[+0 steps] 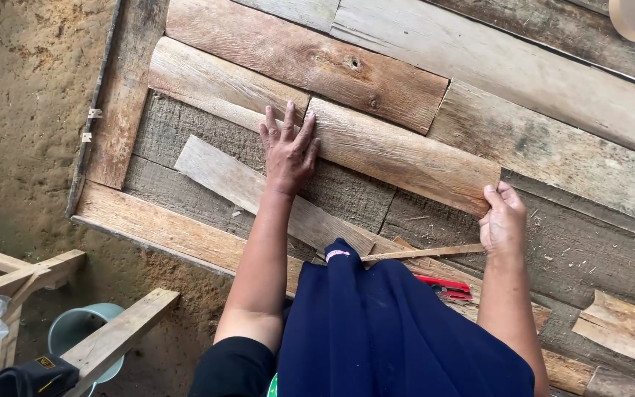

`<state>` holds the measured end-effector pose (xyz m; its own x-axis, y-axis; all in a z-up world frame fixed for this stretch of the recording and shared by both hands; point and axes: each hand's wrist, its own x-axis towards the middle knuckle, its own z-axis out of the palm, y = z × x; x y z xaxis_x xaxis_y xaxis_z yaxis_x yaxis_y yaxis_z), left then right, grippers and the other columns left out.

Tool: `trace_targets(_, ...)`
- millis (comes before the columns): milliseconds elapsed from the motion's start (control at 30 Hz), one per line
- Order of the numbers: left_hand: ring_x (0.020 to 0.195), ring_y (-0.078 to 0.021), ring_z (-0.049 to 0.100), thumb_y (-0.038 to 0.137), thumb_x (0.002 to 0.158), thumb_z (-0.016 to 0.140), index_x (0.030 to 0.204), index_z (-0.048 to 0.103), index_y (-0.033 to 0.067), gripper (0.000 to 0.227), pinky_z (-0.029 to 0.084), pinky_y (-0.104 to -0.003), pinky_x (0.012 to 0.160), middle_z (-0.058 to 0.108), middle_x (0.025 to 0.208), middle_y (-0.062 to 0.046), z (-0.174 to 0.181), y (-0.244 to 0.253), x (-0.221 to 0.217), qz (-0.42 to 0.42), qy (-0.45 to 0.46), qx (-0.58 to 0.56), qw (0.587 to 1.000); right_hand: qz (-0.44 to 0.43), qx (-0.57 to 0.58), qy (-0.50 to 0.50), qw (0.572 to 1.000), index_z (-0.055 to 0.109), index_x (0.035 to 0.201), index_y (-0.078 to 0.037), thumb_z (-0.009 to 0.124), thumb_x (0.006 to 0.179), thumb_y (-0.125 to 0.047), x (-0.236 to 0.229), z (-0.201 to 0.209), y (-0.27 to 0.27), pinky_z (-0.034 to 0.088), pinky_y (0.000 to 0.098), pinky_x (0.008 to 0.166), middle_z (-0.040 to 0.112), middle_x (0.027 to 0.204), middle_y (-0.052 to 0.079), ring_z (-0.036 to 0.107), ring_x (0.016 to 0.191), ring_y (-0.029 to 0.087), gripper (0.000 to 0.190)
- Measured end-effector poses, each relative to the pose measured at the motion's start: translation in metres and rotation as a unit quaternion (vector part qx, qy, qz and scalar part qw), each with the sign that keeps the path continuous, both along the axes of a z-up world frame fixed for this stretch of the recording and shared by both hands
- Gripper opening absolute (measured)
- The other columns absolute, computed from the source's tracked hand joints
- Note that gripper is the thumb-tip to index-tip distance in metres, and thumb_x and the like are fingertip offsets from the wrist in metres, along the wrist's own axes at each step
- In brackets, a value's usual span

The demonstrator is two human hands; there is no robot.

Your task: Assembling a wooden frame by fitting various wooden planks together and trimming them with a utility knife on the ground.

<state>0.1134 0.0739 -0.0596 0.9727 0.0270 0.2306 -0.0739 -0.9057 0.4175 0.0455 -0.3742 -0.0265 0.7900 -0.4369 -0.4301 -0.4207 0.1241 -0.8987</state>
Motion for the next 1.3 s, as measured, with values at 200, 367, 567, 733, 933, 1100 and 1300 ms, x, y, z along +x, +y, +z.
trace_targets(200, 0.151, -0.0511, 0.012, 0.045, 0.095, 0.070, 0.148, 0.056, 0.0367, 0.055, 0.019, -0.072, 0.116, 0.029, 0.167, -0.005, 0.011, -0.002, -0.001, 0.002, 0.009, 0.006, 1.000, 0.056, -0.172, -0.020, 0.983, 0.055, 0.131, 0.001, 0.066, 0.103, -0.010, 0.000, 0.064, 0.049, 0.050, 0.0325, 0.088, 0.056, 0.101, 0.007, 0.054, 0.095, 0.014, 0.032)
trace_targets(367, 0.152, -0.0476, 0.013, 0.032, 0.090, 0.073, 0.146, 0.059, 0.0273, 0.057, 0.015, -0.071, 0.116, 0.031, 0.166, -0.009, 0.020, -0.017, 0.005, 0.002, -0.003, 0.036, 0.999, 0.066, -0.199, -0.007, 0.978, 0.057, 0.132, 0.001, 0.068, 0.101, -0.014, 0.000, 0.066, 0.049, 0.048, 0.0316, 0.082, 0.056, 0.096, 0.006, 0.052, 0.089, 0.014, 0.036)
trace_targets(567, 0.150, -0.0387, 0.029, 0.001, 0.080, 0.065, 0.138, 0.066, 0.0258, 0.063, 0.026, -0.059, 0.118, 0.049, 0.156, -0.006, 0.008, -0.043, 0.009, -0.083, -0.043, 0.014, 0.996, 0.065, -0.226, 0.000, 0.972, 0.057, 0.133, 0.003, 0.073, 0.096, -0.015, 0.001, 0.048, 0.046, 0.045, 0.0269, 0.074, 0.053, 0.091, 0.003, 0.049, 0.083, 0.012, 0.043)
trace_targets(733, 0.144, -0.0397, 0.042, 0.003, 0.079, 0.064, 0.135, 0.067, 0.0190, 0.059, 0.043, -0.053, 0.112, 0.056, 0.149, -0.012, 0.000, -0.058, 0.008, -0.093, -0.073, 0.011, 0.993, 0.081, -0.297, 0.042, 0.950, 0.063, 0.131, -0.006, 0.079, 0.093, -0.025, -0.002, 0.018, 0.026, 0.047, 0.0292, 0.066, 0.059, 0.089, 0.003, 0.056, 0.076, 0.013, 0.045)
trace_targets(933, 0.150, -0.0483, 0.021, 0.064, 0.090, 0.066, 0.135, 0.059, 0.0081, 0.072, 0.026, -0.057, 0.121, 0.038, 0.160, -0.022, 0.047, -0.091, 0.005, -0.033, 0.092, 0.040, 0.994, 0.088, -0.327, 0.022, 0.941, 0.064, 0.124, -0.002, 0.078, 0.091, -0.020, -0.003, 0.008, 0.023, 0.045, 0.0312, 0.062, 0.057, 0.085, 0.006, 0.056, 0.070, 0.017, 0.040)
trace_targets(1100, 0.150, -0.0562, 0.007, 0.068, 0.085, 0.072, 0.147, 0.039, -0.0027, 0.100, 0.017, -0.062, 0.123, 0.014, 0.164, -0.032, 0.072, -0.104, 0.004, -0.024, 0.199, 0.048, 0.979, 0.095, -0.370, 0.035, 0.924, 0.064, 0.118, -0.005, 0.083, 0.086, -0.023, -0.007, -0.002, 0.016, 0.050, 0.0367, 0.064, 0.060, 0.091, 0.011, 0.065, 0.076, 0.025, 0.041)
trace_targets(1300, 0.150, -0.0589, 0.008, 0.070, 0.085, 0.071, 0.149, 0.032, -0.0031, 0.105, 0.016, -0.064, 0.122, 0.012, 0.164, -0.033, 0.050, -0.106, 0.001, -0.026, 0.164, 0.059, 0.984, 0.091, -0.377, -0.011, 0.922, 0.061, 0.117, -0.002, 0.082, 0.085, -0.017, -0.004, 0.007, 0.025, 0.052, 0.0374, 0.068, 0.057, 0.091, 0.014, 0.062, 0.078, 0.030, 0.041)
